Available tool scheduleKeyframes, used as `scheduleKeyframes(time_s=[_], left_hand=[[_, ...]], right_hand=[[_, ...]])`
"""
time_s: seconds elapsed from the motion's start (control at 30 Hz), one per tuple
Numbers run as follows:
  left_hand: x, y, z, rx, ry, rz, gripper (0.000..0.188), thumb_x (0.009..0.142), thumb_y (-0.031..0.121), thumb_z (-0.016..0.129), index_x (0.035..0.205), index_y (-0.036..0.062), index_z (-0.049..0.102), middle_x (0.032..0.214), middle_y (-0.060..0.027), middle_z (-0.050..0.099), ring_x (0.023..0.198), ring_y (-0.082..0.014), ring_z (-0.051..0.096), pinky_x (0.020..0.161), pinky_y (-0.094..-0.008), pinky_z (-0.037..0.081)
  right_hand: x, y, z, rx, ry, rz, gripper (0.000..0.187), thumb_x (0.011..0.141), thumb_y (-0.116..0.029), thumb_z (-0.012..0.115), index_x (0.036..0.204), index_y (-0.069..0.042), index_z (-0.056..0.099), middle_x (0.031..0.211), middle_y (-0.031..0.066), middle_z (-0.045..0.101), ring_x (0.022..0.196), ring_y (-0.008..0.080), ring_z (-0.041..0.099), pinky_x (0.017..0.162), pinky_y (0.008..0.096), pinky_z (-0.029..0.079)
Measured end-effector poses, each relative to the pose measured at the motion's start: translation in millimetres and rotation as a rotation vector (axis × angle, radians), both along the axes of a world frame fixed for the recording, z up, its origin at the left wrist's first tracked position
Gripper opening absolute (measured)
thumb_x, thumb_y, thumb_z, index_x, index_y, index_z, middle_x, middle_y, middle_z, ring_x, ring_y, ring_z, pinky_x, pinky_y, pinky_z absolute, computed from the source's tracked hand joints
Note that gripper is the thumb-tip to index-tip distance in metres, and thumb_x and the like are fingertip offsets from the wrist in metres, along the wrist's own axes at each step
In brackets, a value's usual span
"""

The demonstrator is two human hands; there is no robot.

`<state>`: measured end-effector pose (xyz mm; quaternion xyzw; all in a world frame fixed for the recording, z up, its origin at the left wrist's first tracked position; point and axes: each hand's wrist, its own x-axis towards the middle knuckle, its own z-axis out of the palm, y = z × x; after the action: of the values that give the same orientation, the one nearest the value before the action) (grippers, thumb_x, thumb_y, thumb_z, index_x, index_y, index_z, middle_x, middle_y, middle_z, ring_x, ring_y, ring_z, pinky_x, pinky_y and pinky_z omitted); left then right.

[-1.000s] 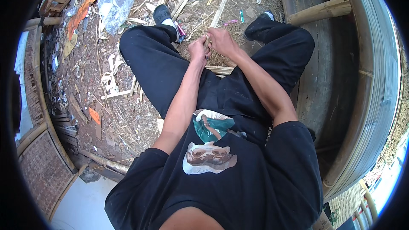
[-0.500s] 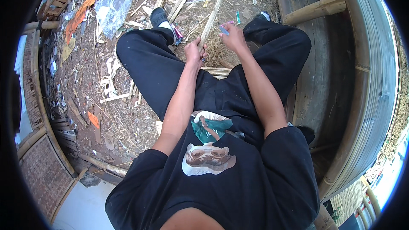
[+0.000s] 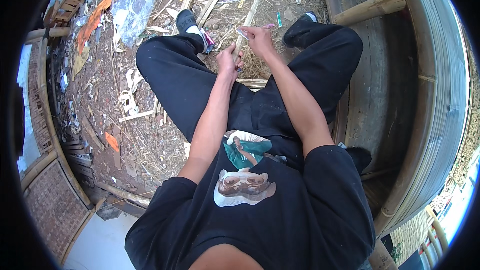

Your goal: The person strips thin layers of bamboo from a bamboo slat by hand, pulling the fibers apart to create multiple narrow strips.

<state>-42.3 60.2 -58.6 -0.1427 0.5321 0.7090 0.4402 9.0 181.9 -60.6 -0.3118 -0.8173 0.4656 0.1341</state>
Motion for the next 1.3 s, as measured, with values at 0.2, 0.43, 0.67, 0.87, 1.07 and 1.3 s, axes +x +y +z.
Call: scheduleKeyframes(time_s=[0.2,0.43,0.67,0.87,1.07,1.3], left_hand=[[-0.2,-0.9,0.4,-0.002,-0.024,0.039,0.018,0.093,0.018,0.047,0.090,0.0003,0.052,0.061,-0.0088,0.053,0.037,-0.0103,0.035,0.035,-0.0248,0.030],[0.0,-0.3,3.1,0.000,-0.032,0.061,0.018,0.093,0.016,0.046,0.091,-0.0001,0.052,0.060,-0.0088,0.053,0.038,-0.0105,0.036,0.034,-0.0242,0.029],[1.5,-1.2,2.5,-0.018,0.013,0.028,0.019,0.093,0.018,0.046,0.089,0.0003,0.051,0.060,-0.0082,0.053,0.037,-0.0099,0.036,0.034,-0.0240,0.029],[2.8,1.0,2.1,-0.008,0.012,0.025,0.018,0.093,0.017,0.047,0.088,0.0005,0.050,0.060,-0.0081,0.053,0.037,-0.0092,0.036,0.034,-0.0241,0.029],[2.4,2.8,-0.1,-0.030,0.044,0.040,0.019,0.093,0.017,0.047,0.083,0.0007,0.052,0.059,-0.0072,0.052,0.038,-0.0090,0.036,0.034,-0.0243,0.028],[-1.6,1.8,0.2,-0.039,0.033,0.058,0.024,0.094,0.018,0.048,0.079,0.0011,0.056,0.056,-0.0056,0.050,0.038,-0.0090,0.036,0.034,-0.0250,0.027]], right_hand=[[-2.0,-4.6,-11.1,0.168,0.053,0.119,0.028,0.083,-0.002,0.054,0.105,-0.012,0.069,0.083,0.0179,0.064,0.077,0.0307,0.064,0.068,0.0373,0.049],[-0.9,-10.3,-6.5,0.107,0.055,0.081,0.024,0.086,-0.010,0.056,0.107,-0.010,0.068,0.080,0.0174,0.063,0.074,0.0318,0.063,0.068,0.0390,0.047],[0.9,-6.6,-5.8,0.021,0.060,0.074,0.029,0.081,-0.022,0.067,0.108,-0.010,0.068,0.079,0.0171,0.063,0.073,0.0296,0.063,0.068,0.0370,0.047],[-0.3,-8.7,-5.2,0.132,0.003,0.040,0.024,0.083,-0.017,0.065,0.106,-0.014,0.069,0.073,0.0092,0.064,0.066,0.0175,0.061,0.063,0.0303,0.046],[-0.4,-22.5,1.4,0.022,-0.001,0.008,0.023,0.084,-0.012,0.062,0.105,-0.011,0.070,0.076,0.0087,0.066,0.076,0.0184,0.066,0.064,0.0286,0.047],[2.6,-28.2,13.9,-0.174,0.072,-0.081,0.020,0.087,-0.011,0.062,0.106,-0.010,0.070,0.095,0.0098,0.070,0.076,0.0075,0.062,0.069,0.0253,0.050]])
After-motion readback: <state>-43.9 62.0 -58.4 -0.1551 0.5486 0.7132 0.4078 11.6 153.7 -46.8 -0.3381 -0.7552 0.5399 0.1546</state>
